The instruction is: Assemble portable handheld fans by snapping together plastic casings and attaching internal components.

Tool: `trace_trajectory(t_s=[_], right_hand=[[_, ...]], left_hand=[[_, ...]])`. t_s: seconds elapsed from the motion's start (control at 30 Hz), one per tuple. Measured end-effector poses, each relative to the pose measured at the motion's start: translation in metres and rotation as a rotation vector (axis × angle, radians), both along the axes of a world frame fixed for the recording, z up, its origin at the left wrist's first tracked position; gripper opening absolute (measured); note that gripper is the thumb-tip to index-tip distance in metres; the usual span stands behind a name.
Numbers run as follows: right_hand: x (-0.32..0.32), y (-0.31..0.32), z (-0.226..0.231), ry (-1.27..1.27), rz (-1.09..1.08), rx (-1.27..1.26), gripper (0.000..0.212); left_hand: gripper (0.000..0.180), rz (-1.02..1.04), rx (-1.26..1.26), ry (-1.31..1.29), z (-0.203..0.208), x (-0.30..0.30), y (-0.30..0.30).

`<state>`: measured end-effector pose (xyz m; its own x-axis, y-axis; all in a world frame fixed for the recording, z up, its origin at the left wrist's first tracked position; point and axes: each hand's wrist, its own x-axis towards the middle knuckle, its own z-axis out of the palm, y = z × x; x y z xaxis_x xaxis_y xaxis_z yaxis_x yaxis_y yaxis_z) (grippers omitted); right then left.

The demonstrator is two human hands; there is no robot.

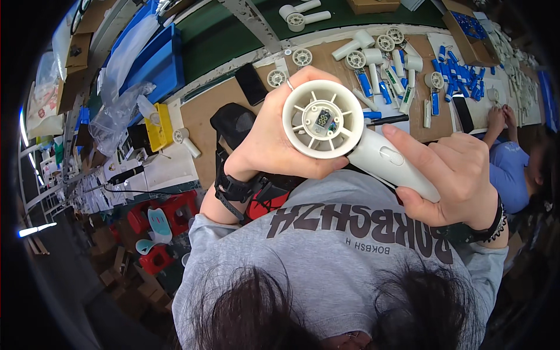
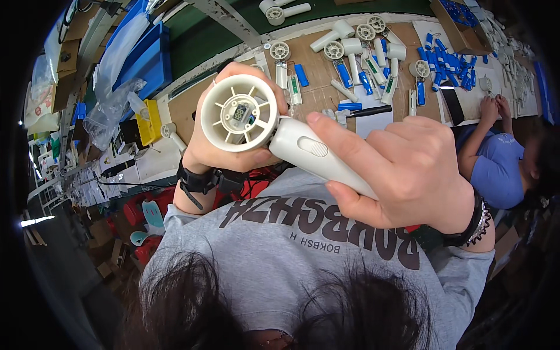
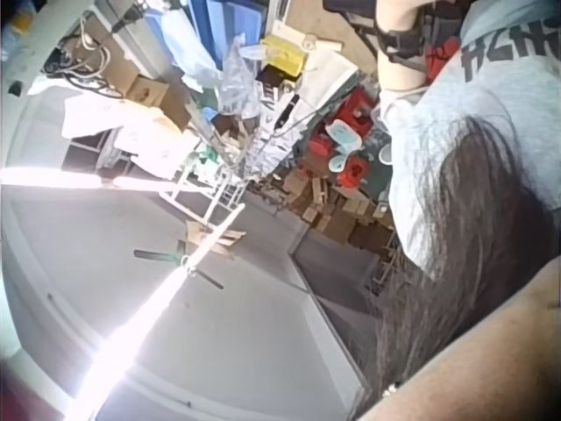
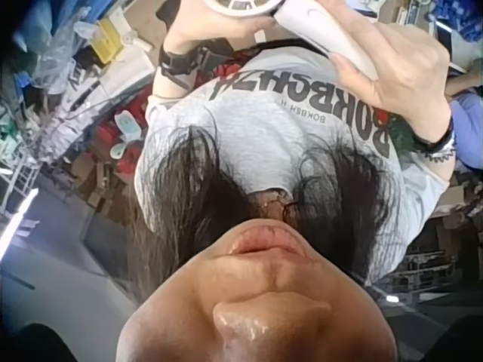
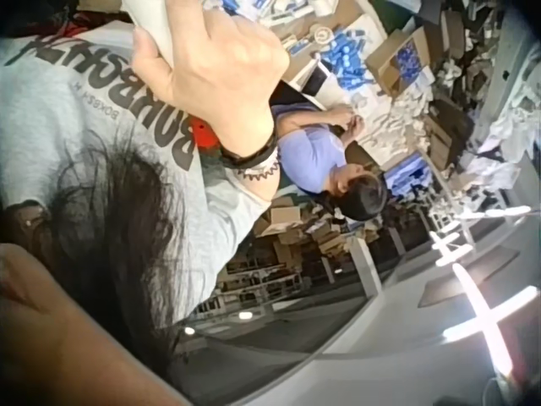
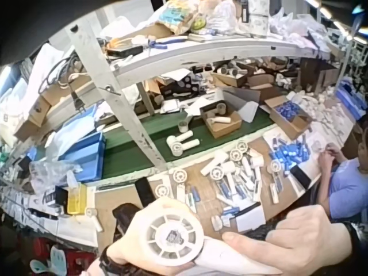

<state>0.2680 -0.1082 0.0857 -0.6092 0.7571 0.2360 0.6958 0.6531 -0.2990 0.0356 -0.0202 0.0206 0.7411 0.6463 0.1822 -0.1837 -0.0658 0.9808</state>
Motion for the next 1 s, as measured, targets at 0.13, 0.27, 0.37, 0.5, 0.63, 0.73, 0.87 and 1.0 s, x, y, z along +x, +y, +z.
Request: trace_trajectory(t_s=[0.13, 0.27, 0.37, 0.5, 0.63, 0.73, 0.87, 1.0], right_hand=[[-0.002, 0.0, 0.001, -0.003, -0.021, -0.011, 0.053], [-0.002, -0.002, 0.002, -0.001, -0.038, -0.048, 0.054], [-0.003, -0.001, 0.003, -0.031, -0.043, -0.072, 0.055], [-0.004, 0.001, 0.005, -0.02, -0.032, -0.08, 0.056], [-0.001, 0.005, 0.005, 0.003, -0.008, -0.113, 0.054], [0.0, 0.01, 0.001, 0.046, -0.012, -0.144, 0.053], [0.0, 0.009, -0.005, 0.078, -0.027, -0.166, 0.051], [0.001, 0.01, -0.014, 0.082, -0.039, -0.171, 0.05]], left_hand=[[0.064, 0.011, -0.034, -0.019, 0.001, 0.001, 0.0], [0.064, 0.016, -0.003, -0.004, -0.002, 0.002, -0.001], [0.065, 0.007, 0.011, -0.002, -0.002, 0.001, -0.001], [0.064, -0.008, 0.013, 0.014, -0.002, 0.001, 0.003], [0.061, -0.001, -0.009, 0.042, 0.001, 0.004, 0.003], [0.06, 0.013, -0.019, 0.062, 0.002, 0.004, 0.003], [0.058, 0.054, -0.034, 0.105, 0.002, 0.006, -0.003], [0.056, 0.075, -0.084, 0.138, -0.002, 0.008, -0.002]])
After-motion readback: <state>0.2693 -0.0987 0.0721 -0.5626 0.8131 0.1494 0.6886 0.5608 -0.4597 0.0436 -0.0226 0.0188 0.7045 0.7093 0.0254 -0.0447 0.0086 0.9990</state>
